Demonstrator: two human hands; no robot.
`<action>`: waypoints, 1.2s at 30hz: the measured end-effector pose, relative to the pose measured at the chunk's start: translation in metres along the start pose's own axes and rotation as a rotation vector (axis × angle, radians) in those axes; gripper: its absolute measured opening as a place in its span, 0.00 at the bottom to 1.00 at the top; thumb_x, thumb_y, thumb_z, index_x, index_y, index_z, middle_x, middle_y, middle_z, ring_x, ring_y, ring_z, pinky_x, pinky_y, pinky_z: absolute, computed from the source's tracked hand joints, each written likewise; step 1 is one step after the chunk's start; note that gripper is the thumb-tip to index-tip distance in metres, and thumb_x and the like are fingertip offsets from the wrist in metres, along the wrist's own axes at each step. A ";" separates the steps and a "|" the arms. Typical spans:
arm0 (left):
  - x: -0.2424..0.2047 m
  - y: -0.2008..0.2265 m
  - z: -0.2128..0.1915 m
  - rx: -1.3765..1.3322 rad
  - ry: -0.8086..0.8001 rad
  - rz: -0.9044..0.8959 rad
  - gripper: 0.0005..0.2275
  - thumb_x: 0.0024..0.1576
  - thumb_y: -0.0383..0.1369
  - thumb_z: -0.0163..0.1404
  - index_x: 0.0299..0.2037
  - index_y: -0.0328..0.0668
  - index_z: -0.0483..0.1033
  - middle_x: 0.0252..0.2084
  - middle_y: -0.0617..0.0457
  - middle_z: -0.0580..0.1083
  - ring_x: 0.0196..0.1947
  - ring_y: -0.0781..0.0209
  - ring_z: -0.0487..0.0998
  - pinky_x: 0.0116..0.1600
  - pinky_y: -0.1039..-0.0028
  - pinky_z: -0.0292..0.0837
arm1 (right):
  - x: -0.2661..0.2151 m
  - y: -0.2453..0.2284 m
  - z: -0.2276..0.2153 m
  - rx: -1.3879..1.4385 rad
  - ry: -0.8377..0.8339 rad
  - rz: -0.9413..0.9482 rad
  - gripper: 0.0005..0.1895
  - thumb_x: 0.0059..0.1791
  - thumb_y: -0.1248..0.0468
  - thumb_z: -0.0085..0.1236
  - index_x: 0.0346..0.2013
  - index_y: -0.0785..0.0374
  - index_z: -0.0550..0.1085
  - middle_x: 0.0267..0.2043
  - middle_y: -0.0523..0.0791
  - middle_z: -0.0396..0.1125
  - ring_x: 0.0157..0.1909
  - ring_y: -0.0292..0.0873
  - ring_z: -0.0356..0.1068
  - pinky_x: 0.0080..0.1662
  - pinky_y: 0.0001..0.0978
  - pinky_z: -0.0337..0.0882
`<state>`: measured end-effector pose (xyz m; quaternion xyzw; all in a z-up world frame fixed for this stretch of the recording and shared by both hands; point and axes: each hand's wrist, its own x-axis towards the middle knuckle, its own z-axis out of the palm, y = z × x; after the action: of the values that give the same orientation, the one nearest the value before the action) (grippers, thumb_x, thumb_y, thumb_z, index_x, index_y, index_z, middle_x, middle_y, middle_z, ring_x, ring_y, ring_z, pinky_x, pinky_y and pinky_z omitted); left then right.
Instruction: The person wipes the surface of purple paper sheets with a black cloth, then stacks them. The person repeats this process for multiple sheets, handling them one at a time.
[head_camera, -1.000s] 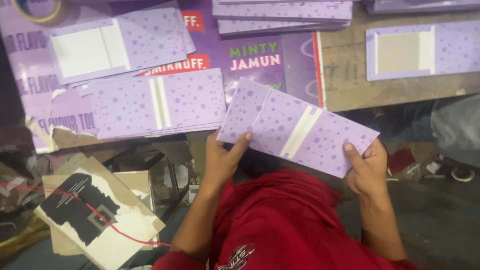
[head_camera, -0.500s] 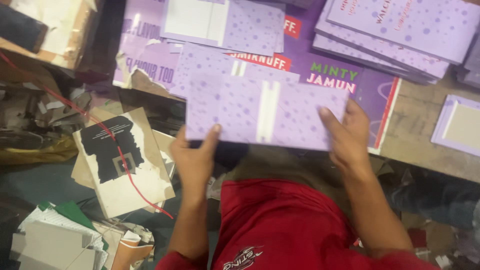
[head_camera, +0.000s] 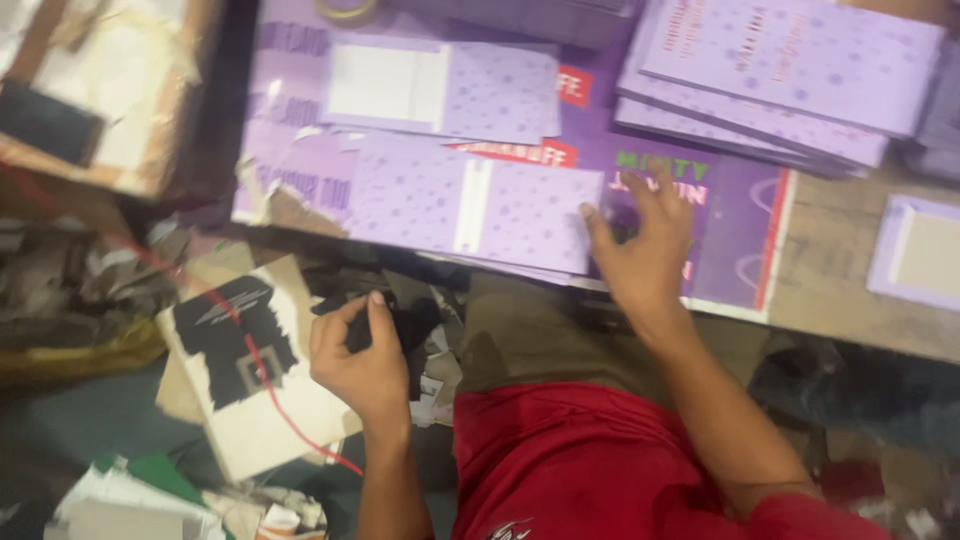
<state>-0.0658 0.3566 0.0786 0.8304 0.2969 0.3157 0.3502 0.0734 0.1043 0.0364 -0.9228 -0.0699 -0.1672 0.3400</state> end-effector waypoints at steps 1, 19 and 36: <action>-0.003 0.003 0.005 -0.030 -0.078 0.018 0.04 0.56 0.25 0.60 0.36 0.31 0.80 0.35 0.47 0.76 0.38 0.55 0.77 0.47 0.68 0.71 | -0.001 0.017 -0.013 -0.163 0.081 -0.146 0.24 0.48 0.61 0.73 0.54 0.68 0.75 0.62 0.62 0.67 0.64 0.61 0.66 0.62 0.55 0.64; -0.029 0.108 0.069 -0.457 -0.834 0.197 0.06 0.53 0.29 0.61 0.37 0.35 0.80 0.32 0.47 0.79 0.34 0.54 0.82 0.42 0.69 0.75 | 0.107 0.241 -0.077 -0.124 0.385 0.440 0.26 0.42 0.56 0.82 0.36 0.74 0.76 0.36 0.58 0.75 0.37 0.54 0.78 0.42 0.45 0.75; 0.049 0.198 0.337 0.298 -0.894 0.218 0.30 0.50 0.44 0.61 0.55 0.29 0.69 0.52 0.39 0.77 0.52 0.42 0.80 0.54 0.57 0.75 | 0.118 0.253 -0.084 -0.005 0.238 0.810 0.32 0.35 0.51 0.82 0.37 0.76 0.79 0.39 0.58 0.77 0.40 0.51 0.79 0.45 0.42 0.77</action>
<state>0.2656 0.1442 0.0589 0.9521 0.0706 -0.0833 0.2855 0.2231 -0.1400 -0.0145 -0.8508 0.3388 -0.1255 0.3816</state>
